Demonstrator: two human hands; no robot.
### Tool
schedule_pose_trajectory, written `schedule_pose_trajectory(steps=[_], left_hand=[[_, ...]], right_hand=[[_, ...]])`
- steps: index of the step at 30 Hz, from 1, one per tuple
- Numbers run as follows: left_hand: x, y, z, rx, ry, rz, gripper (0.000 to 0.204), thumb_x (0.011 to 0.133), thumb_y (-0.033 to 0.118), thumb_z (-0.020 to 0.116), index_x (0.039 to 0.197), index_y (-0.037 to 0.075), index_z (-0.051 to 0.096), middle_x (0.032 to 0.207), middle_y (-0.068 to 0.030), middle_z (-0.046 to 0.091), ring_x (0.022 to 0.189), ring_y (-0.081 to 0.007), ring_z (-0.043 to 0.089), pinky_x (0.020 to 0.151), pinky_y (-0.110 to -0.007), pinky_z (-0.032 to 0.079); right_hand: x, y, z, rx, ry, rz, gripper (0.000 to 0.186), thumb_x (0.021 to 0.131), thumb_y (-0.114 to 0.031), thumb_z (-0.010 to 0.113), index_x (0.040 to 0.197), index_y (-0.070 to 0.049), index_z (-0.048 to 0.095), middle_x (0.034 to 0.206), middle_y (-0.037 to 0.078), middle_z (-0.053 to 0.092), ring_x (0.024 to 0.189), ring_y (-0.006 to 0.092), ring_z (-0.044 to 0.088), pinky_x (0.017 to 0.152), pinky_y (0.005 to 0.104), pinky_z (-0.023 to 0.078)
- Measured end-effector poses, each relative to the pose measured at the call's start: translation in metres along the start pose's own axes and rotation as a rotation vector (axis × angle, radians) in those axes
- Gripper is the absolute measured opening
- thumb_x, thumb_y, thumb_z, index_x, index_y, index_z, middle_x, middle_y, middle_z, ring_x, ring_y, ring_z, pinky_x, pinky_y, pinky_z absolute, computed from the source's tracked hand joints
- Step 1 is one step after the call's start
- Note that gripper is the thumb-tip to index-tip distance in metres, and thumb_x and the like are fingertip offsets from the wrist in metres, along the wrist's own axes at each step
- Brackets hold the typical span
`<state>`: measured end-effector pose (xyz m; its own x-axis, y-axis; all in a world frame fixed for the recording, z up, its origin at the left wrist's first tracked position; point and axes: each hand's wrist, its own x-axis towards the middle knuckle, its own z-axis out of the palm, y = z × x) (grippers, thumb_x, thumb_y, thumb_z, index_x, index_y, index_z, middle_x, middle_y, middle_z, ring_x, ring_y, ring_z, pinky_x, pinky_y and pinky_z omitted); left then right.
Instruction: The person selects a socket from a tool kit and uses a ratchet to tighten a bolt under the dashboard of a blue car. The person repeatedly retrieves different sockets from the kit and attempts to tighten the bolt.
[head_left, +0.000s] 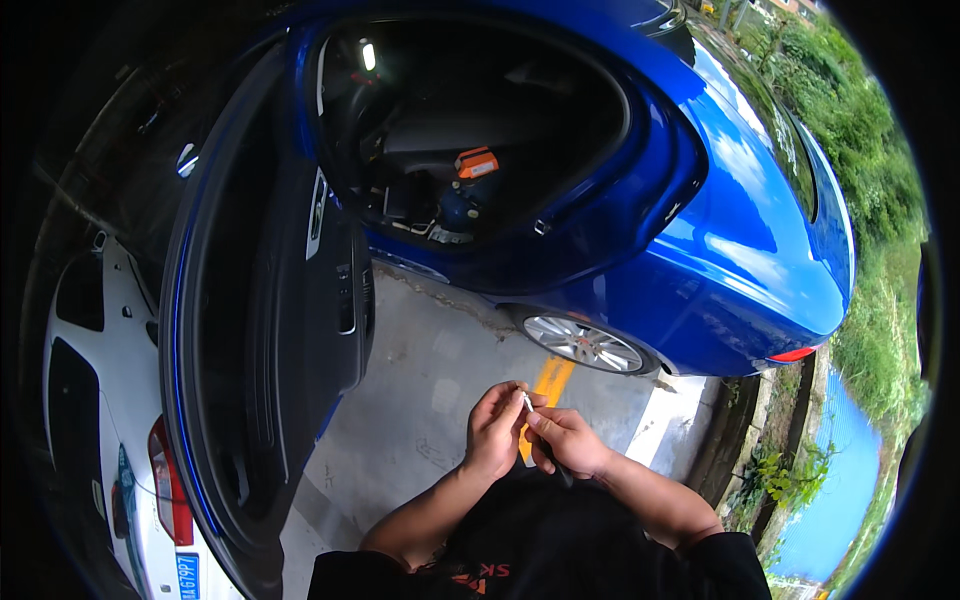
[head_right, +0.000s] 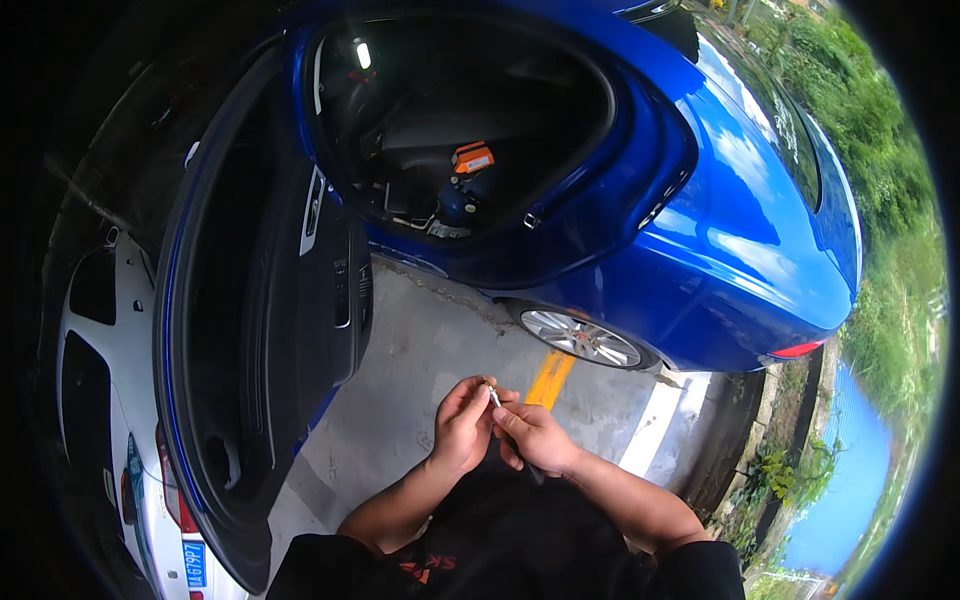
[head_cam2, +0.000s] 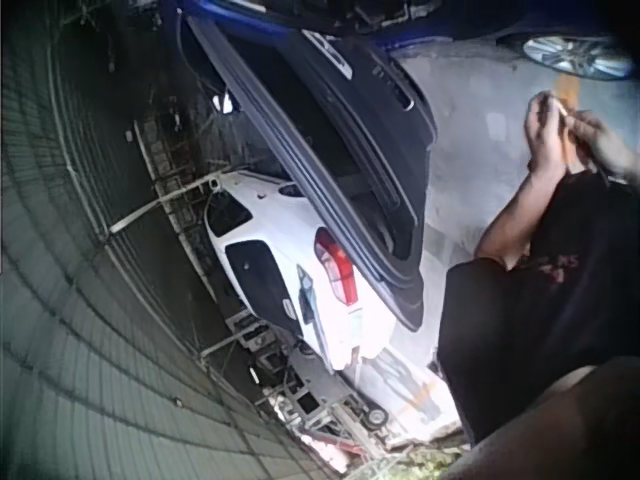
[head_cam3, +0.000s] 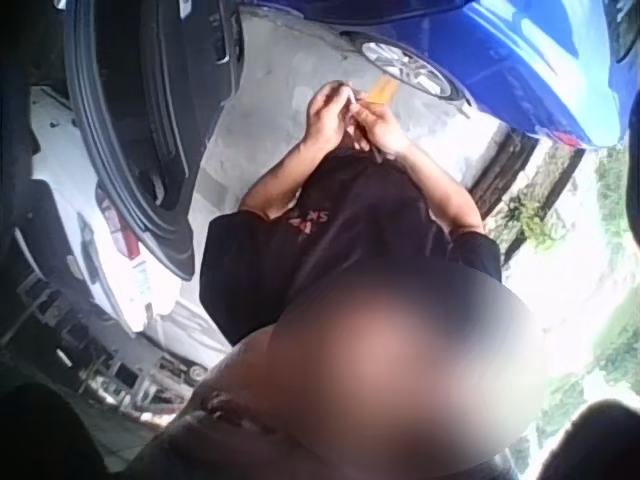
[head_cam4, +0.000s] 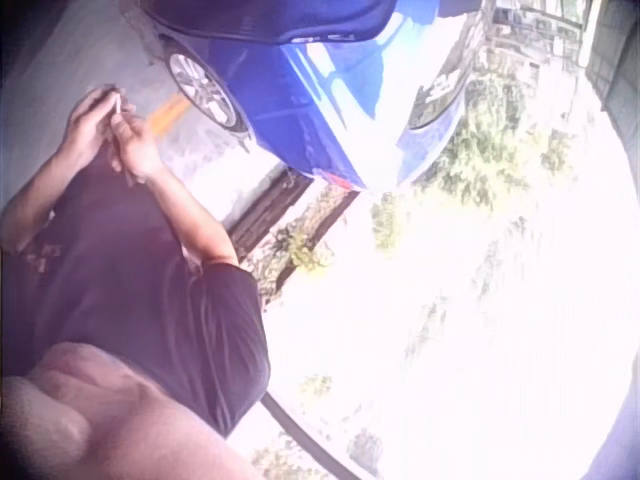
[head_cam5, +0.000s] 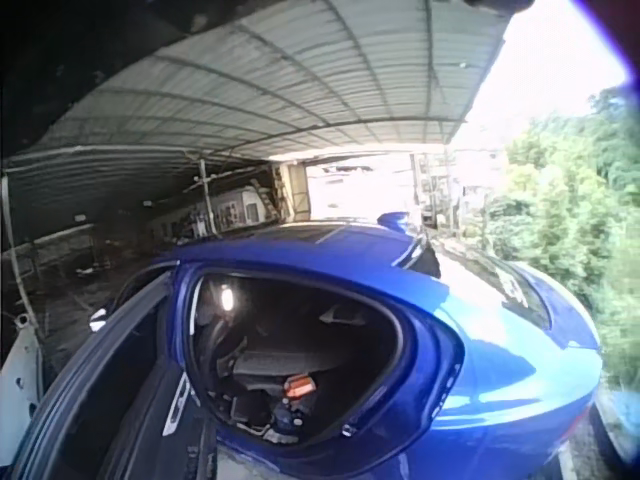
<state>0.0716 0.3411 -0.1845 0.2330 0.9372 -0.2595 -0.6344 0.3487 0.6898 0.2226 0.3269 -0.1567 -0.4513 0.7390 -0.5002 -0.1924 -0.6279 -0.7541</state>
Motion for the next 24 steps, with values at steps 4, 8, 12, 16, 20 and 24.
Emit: schedule_pose_trajectory(steps=[4,8,12,16,20,24], left_hand=[[0.065,0.021,-0.007,0.113,-0.135,-0.206,0.026,0.105,0.023,0.048,0.113,0.000,0.054,0.102,-0.0149,0.068,0.098,-0.0220,0.066,0.090,-0.034,0.051],[0.110,0.032,-0.006,-0.151,0.046,-0.297,0.023,0.103,0.027,0.050,0.110,0.006,0.056,0.083,-0.0110,0.066,0.084,-0.0284,0.069,0.081,-0.044,0.056],[0.161,0.034,-0.058,-0.106,0.267,-0.372,0.030,0.106,0.041,0.042,0.114,0.015,0.055,0.067,-0.0023,0.053,0.052,-0.0150,0.045,0.056,-0.037,0.040],[0.201,0.056,-0.083,-0.103,0.369,-0.458,0.032,0.106,0.042,0.040,0.108,0.015,0.058,0.066,-0.0006,0.051,0.051,-0.0134,0.039,0.055,-0.032,0.034],[0.224,0.083,-0.062,-0.068,0.398,-0.386,0.033,0.104,0.041,0.044,0.102,0.013,0.061,0.068,-0.0022,0.051,0.058,-0.0157,0.044,0.061,-0.034,0.036],[0.238,0.095,-0.035,-0.052,0.546,-0.316,0.040,0.105,0.043,0.043,0.100,0.008,0.062,0.076,-0.0061,0.054,0.071,-0.0218,0.051,0.071,-0.039,0.045]], right_hand=[[0.037,-0.038,-0.001,-0.106,0.100,0.008,0.026,0.103,-0.023,0.051,0.109,0.001,0.059,0.077,0.007,0.062,0.067,0.0154,0.063,0.056,0.0295,0.052],[0.022,-0.081,-0.004,-0.943,0.374,-0.239,0.039,0.091,-0.022,0.067,0.121,0.000,0.058,0.101,0.016,0.067,0.102,0.0301,0.064,0.087,0.0416,0.053],[-0.006,-0.194,-0.011,-1.077,0.216,-1.007,0.033,0.081,-0.008,0.073,0.111,0.003,0.063,0.080,0.013,0.063,0.064,0.0267,0.061,0.057,0.0356,0.052],[-0.011,-0.274,0.010,-1.223,-0.071,-1.468,0.030,0.082,-0.008,0.071,0.108,0.005,0.063,0.074,0.007,0.059,0.057,0.0218,0.058,0.052,0.0324,0.049],[-0.004,-0.279,-0.022,-1.186,-0.005,-1.605,0.028,0.082,-0.006,0.070,0.107,0.004,0.063,0.077,0.008,0.059,0.059,0.0236,0.059,0.054,0.0334,0.049],[-0.008,-0.287,-0.047,-1.123,0.077,-1.690,0.026,0.081,-0.005,0.068,0.106,0.002,0.063,0.080,0.008,0.059,0.062,0.0255,0.059,0.055,0.0344,0.050]])
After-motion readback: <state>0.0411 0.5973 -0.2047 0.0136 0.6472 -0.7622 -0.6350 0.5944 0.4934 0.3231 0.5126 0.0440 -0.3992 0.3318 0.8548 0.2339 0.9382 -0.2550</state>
